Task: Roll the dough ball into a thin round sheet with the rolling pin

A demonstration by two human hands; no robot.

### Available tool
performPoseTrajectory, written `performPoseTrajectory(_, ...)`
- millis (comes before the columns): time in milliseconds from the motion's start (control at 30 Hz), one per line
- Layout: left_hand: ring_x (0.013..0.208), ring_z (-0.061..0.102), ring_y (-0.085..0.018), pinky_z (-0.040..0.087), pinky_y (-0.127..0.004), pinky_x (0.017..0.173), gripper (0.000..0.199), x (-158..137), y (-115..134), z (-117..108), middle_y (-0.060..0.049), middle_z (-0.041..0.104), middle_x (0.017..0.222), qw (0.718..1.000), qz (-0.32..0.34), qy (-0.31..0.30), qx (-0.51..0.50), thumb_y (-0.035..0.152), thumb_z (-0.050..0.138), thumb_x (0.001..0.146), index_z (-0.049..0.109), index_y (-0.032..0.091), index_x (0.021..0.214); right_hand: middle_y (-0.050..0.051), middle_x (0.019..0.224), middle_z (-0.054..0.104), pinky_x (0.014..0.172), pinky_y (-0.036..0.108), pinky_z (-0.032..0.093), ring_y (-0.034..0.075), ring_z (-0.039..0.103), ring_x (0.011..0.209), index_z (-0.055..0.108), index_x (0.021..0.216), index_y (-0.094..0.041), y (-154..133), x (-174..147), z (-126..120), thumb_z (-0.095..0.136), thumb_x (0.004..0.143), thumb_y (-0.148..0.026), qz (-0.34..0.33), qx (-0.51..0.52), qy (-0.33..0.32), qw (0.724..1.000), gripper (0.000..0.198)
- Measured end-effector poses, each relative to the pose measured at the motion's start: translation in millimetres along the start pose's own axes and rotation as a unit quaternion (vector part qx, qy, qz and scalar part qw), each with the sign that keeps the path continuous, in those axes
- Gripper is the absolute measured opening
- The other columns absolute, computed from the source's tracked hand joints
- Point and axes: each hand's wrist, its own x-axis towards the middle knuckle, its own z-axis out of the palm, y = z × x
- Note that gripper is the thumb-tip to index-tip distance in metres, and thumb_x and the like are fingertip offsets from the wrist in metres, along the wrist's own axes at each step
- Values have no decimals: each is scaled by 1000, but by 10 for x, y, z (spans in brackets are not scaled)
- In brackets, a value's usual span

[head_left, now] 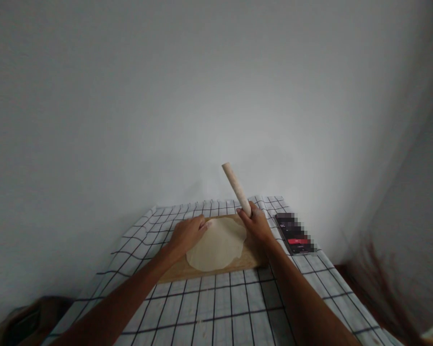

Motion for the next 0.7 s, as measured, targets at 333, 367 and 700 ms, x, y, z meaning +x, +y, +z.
performPoseTrajectory(333,65,57,-18,37,-26,56,47,109,-386,1,1,61,69,964,28,-46,-260,66,49,88,55,21,75,-2,61,55,53,27,24,13,46,54,60,74,-21,66,56,-236,64,87,-53,-6,-120,-117,986,35)
performPoseTrajectory(367,65,58,-18,38,-26,56,46,155,-451,-20,0,61,68,967,30,-63,-244,66,51,86,57,21,74,-2,60,55,52,27,24,13,45,54,60,72,-21,59,62,-267,63,86,-56,-7,-123,-120,985,38)
performPoseTrajectory(700,144,39,-30,25,-49,118,44,-44,-80,208,-10,52,151,993,85,2,-77,40,46,97,57,25,137,-1,58,54,52,27,26,14,48,55,59,68,-21,2,73,-352,58,88,-62,5,-146,-98,984,45)
